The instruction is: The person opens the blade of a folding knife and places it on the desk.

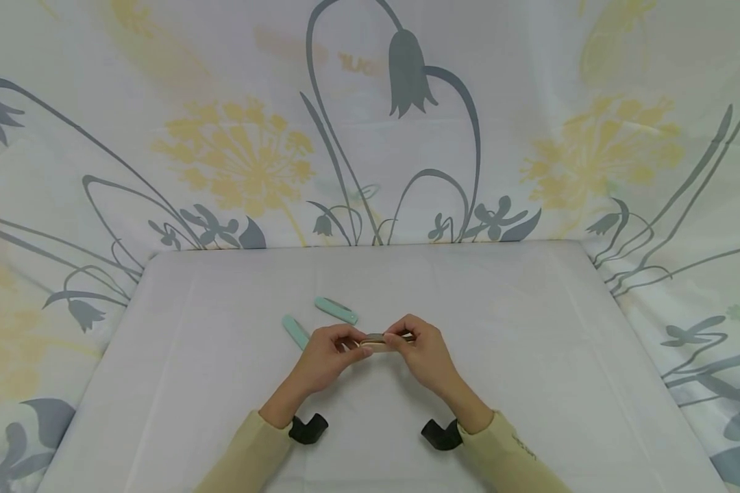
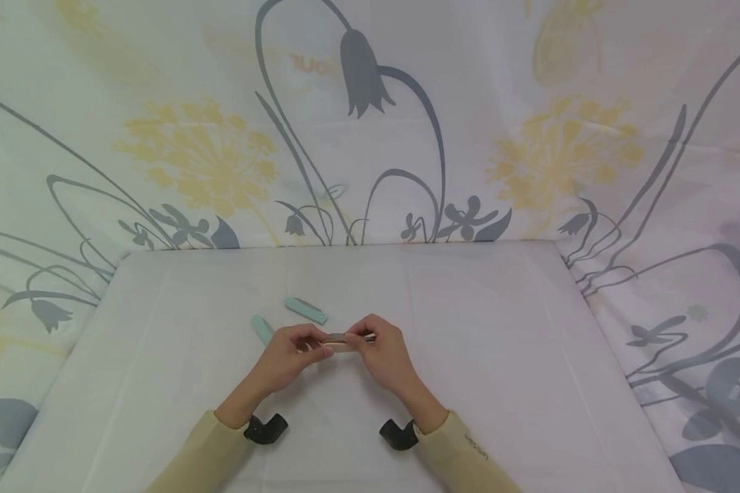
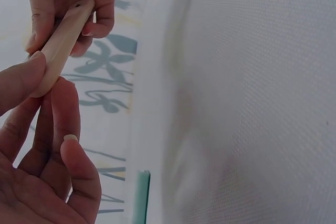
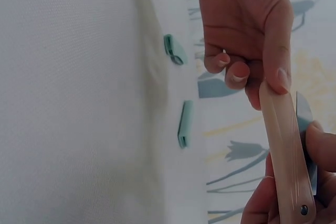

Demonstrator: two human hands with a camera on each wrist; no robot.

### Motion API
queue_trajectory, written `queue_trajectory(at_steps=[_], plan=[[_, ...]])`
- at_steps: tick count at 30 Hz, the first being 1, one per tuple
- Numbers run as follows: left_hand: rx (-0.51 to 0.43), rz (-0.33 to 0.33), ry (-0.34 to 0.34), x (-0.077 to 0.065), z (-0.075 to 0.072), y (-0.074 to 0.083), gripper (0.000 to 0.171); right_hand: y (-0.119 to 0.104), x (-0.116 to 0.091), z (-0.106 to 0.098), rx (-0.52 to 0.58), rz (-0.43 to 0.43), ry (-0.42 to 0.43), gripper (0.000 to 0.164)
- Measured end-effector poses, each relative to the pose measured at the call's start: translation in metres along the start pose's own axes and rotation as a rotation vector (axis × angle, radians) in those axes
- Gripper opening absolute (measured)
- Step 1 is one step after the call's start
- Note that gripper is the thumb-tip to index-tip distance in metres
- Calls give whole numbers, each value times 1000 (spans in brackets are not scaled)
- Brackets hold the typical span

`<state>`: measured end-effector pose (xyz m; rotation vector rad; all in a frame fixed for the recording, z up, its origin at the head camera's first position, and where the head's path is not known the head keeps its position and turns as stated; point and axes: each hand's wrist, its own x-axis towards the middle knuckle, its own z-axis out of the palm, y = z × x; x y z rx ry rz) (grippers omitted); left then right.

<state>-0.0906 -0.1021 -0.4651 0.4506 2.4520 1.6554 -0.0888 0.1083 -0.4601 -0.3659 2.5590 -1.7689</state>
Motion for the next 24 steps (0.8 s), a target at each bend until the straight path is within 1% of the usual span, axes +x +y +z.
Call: queue_trajectory(at_steps=[5,7,9,12,14,17,20,21,24], plan=[[5,-13,-15,-6,-4,26,9,1,0,0,32,45,3,9],[-3,-10,-11,-8,-5,34,8,1,0,-1,42,58,4,8],[-11,-11,-6,-9,-5,36,8,1,1,-2,45,65,1,7],[-31,-7,0,-10,-6,37,8,1,2,-4,31,51,-11,6],[-38,-17,-3,-10,-6,36,9,-6,3,-7,5,17,-30,8],[-44,-29,-8,-9,-8,38,10,-6,7,-11,-25,-72,-60,14],[-38,-33,-8,-9,-9,40,10,-7,12,-14,-41,-148,-90,15],[-36,-33,-7,-9,-9,40,10,-4,14,-14,-50,-161,-97,15],[-26,-30,-9,-9,-9,39,10,-9,18,-15,-85,-179,-124,14]])
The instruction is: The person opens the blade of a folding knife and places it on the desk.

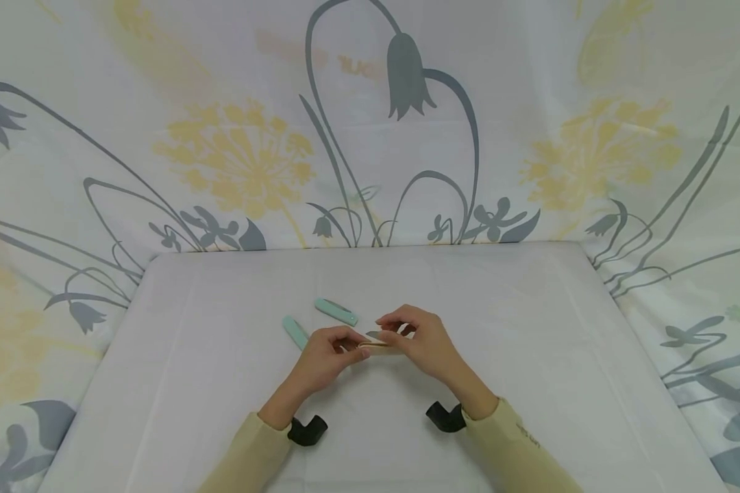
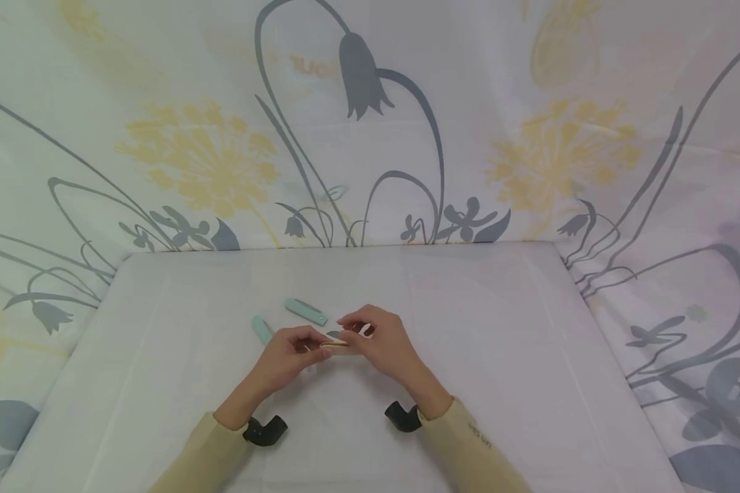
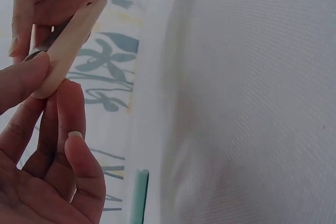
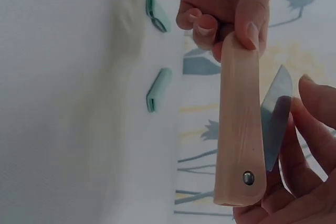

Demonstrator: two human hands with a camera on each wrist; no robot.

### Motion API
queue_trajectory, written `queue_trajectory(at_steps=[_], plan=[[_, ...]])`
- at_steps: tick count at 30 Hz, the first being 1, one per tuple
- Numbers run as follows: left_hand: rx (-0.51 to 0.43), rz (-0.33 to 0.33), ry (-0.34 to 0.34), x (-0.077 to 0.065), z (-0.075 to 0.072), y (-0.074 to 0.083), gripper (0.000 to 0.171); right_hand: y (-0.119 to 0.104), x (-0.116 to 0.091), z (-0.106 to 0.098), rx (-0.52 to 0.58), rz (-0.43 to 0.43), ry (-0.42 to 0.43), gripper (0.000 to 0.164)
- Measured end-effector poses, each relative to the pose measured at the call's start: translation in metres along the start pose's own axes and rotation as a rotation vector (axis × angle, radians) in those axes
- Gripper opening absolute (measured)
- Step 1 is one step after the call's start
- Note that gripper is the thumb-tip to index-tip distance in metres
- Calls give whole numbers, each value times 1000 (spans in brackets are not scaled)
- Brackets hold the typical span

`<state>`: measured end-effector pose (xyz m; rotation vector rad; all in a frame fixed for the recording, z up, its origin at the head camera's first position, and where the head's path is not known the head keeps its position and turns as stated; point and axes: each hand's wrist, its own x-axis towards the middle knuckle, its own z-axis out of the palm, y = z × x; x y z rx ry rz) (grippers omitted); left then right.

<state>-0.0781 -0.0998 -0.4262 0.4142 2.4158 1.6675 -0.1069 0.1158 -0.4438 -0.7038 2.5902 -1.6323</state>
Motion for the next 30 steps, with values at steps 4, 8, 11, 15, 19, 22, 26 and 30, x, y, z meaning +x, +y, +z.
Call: queue_trajectory(at_steps=[4,8,11,15,19,22,26,30], plan=[[5,10,-9,0,0,-2,9,-2,6,0,-50,-28,-64,15],[-6,14,-19,0,0,-4,9,-2,9,1,-88,-56,-121,15],[-28,2,-32,1,0,-3,9,-2,9,3,-91,-72,-123,12],[-52,-14,-51,2,0,-3,11,-4,8,5,-68,-78,-86,8],[-50,-37,-63,5,1,-6,15,-5,7,7,-62,-64,-68,7],[-42,-57,-59,9,4,-19,15,-4,6,8,-61,-57,-79,7],[-47,-65,-44,12,8,-39,14,-2,5,8,-71,-52,-86,7],[-59,-54,-27,10,7,-47,14,-2,5,4,-82,-26,-55,7]])
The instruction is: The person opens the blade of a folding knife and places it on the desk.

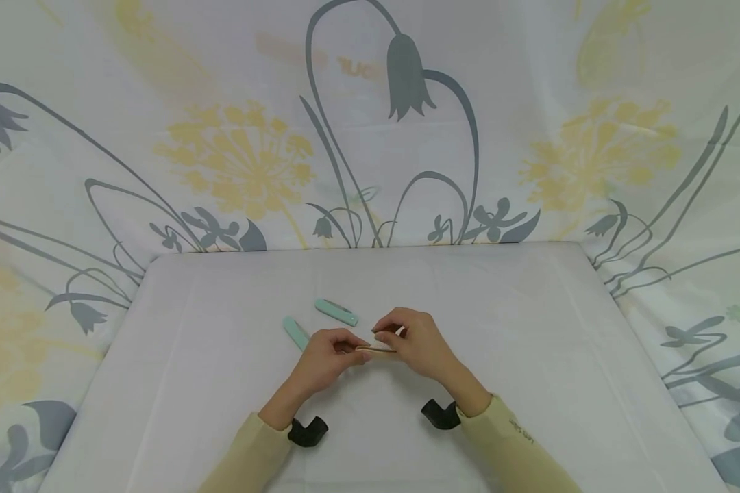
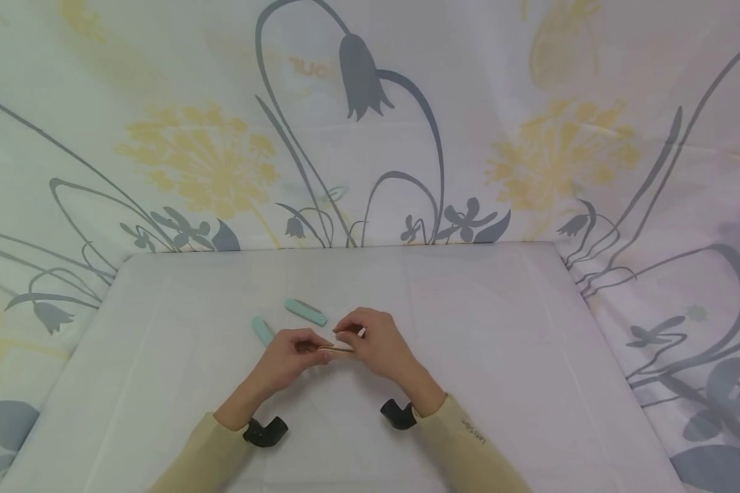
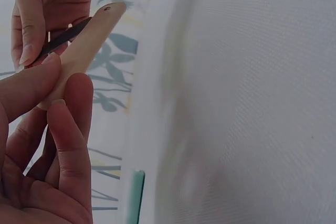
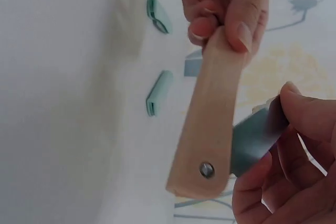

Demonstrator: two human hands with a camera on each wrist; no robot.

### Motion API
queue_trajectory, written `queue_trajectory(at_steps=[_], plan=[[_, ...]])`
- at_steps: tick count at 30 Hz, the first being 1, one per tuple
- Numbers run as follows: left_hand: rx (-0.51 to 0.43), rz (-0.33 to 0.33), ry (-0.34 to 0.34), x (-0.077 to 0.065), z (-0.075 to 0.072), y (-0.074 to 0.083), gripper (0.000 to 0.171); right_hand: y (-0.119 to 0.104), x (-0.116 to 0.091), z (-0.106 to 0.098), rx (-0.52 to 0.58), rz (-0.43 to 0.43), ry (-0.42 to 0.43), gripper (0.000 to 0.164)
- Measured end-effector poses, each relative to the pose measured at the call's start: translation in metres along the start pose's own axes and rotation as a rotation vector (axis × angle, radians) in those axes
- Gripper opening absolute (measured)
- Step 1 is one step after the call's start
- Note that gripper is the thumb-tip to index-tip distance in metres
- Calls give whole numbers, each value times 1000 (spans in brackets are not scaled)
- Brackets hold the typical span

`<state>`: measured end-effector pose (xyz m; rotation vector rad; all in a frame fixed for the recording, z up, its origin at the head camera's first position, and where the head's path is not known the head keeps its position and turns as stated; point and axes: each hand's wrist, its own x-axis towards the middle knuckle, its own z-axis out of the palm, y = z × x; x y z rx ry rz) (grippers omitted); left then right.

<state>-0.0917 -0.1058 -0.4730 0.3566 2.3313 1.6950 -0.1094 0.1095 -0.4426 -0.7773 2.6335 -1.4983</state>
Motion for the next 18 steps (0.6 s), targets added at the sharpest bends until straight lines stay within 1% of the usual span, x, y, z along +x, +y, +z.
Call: queue_trajectory(at_steps=[4,10,14,18], plan=[[-12,-8,21,-3,-2,-3,15,-1,0,-6,16,26,32,9],[-29,-39,43,-5,-5,-2,13,3,-2,-13,10,15,88,15],[-34,-41,57,-6,-8,-3,13,7,-4,-18,49,65,118,12],[-43,-52,67,-8,-11,-2,14,10,-8,-23,143,135,141,10]])
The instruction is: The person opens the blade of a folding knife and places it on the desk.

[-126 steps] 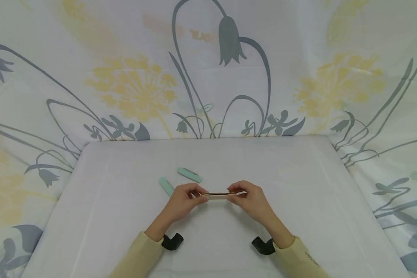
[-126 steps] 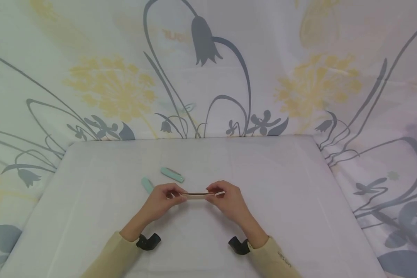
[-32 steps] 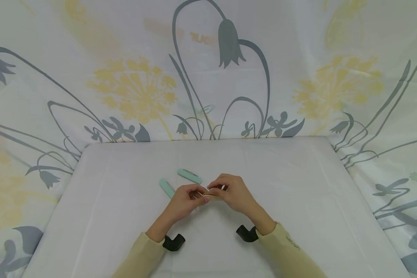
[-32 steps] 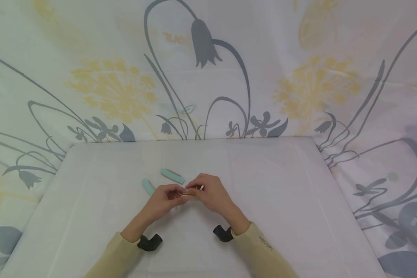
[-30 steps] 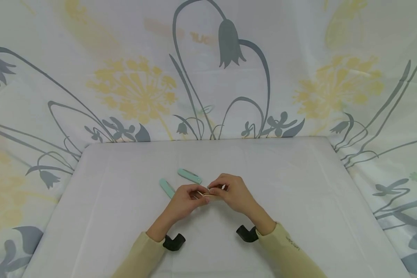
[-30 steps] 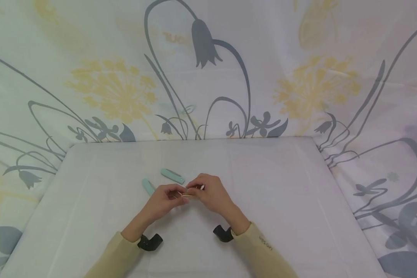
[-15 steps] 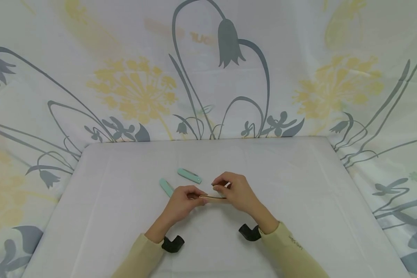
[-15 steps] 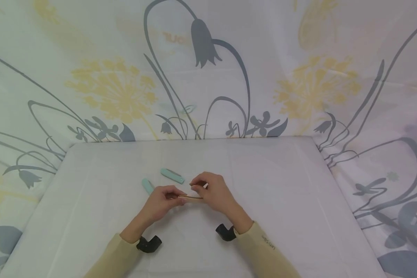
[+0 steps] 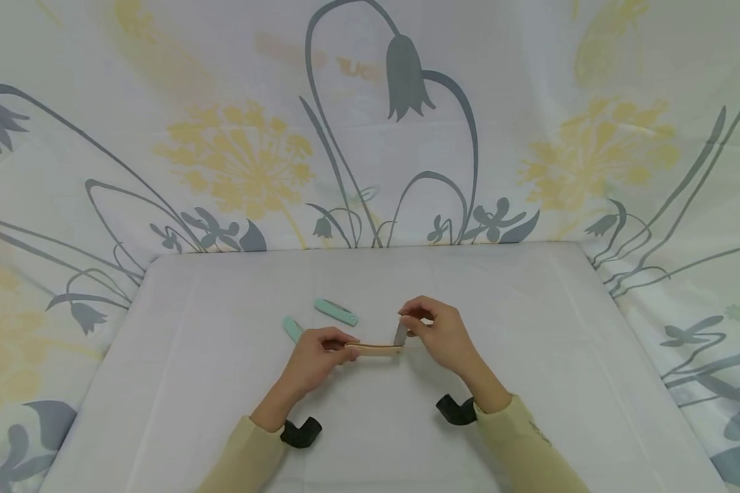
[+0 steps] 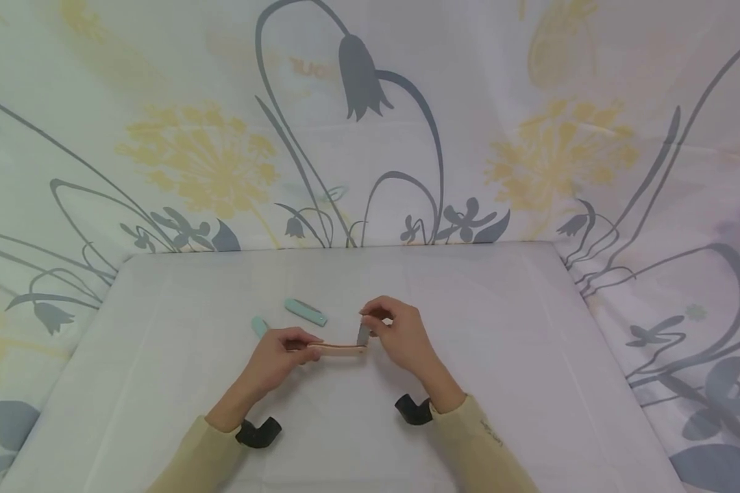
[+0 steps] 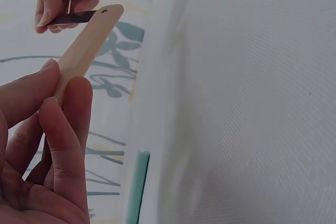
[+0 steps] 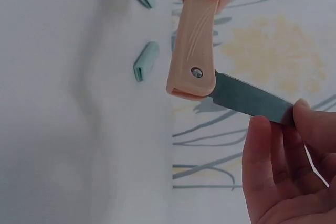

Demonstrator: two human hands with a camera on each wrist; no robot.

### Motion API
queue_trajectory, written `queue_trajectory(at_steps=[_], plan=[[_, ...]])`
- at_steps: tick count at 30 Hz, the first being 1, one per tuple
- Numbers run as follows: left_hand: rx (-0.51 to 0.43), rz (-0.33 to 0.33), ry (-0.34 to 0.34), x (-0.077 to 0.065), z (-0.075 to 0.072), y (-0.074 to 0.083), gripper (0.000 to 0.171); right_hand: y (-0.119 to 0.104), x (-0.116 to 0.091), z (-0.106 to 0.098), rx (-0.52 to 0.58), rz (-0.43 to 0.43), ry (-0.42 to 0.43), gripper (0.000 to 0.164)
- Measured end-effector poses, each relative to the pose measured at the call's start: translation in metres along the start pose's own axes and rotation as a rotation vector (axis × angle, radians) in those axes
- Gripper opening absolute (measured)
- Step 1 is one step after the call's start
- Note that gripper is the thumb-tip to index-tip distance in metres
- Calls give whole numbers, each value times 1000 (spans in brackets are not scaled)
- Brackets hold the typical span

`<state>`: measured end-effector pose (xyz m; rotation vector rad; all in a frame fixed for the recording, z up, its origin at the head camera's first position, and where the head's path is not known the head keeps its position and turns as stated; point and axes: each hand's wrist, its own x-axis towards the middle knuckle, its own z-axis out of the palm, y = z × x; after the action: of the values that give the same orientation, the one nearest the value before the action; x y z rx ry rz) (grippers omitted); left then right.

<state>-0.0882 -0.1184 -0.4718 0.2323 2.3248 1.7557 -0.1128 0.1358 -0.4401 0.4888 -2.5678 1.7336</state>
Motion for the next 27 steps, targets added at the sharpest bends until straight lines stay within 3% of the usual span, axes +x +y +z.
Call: queue_trajectory(at_steps=[6,11,13,16,27], plan=[[-8,-20,18,1,-3,-2,15,7,-6,-7,203,110,24,9],[-5,-48,25,-3,-4,10,16,12,-15,-7,388,199,60,10],[-9,-56,28,-3,-4,11,16,14,-18,-7,457,221,81,11],[-16,-57,32,1,-3,-1,18,16,-23,-5,535,242,116,9],[50,-60,25,1,-5,-4,16,18,-33,2,750,296,236,6]])
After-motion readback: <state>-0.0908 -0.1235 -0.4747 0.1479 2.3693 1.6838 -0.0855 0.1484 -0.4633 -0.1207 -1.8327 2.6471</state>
